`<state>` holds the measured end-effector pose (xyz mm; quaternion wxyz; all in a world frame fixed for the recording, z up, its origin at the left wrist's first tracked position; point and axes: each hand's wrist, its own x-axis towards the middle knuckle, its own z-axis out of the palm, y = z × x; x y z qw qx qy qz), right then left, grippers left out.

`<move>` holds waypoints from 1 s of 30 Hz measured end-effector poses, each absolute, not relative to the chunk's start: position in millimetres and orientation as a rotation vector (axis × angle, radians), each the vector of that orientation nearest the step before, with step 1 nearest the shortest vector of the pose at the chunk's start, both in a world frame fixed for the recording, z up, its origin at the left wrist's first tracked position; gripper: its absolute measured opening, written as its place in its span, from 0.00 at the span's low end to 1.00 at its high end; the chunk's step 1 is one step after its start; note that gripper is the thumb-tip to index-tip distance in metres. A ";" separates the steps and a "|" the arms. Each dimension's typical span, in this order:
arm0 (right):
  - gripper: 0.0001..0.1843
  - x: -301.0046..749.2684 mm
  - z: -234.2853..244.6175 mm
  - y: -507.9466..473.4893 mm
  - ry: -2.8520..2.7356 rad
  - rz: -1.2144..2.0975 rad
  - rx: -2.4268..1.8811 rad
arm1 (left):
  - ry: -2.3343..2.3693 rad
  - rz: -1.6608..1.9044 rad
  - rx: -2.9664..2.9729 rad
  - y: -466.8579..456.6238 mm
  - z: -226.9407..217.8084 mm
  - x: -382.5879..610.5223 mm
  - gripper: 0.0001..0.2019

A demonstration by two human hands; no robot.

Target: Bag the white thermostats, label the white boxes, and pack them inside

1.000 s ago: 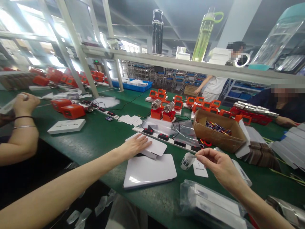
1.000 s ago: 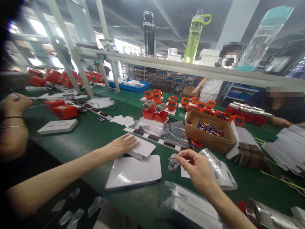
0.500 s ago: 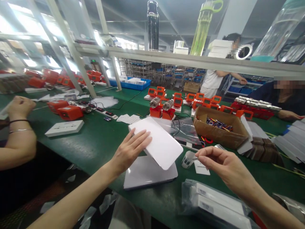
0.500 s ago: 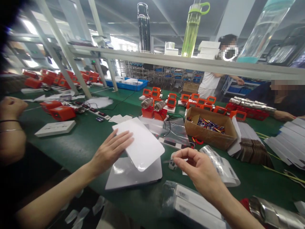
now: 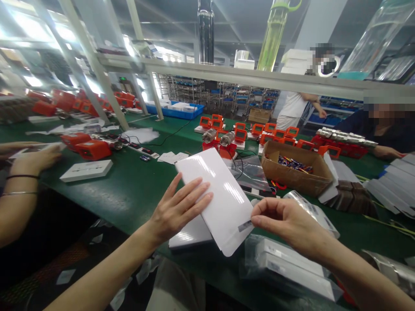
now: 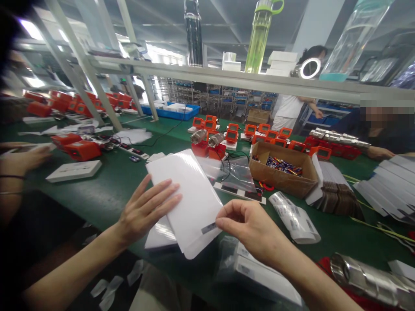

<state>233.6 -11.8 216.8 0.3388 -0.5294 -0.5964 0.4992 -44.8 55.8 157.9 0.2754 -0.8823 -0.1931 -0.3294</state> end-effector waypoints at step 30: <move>0.03 205.7 223.8 -14.7 -2.020 0.654 -1.773 | -0.487 -0.936 -2.320 39.2 157.9 -37.9 0.16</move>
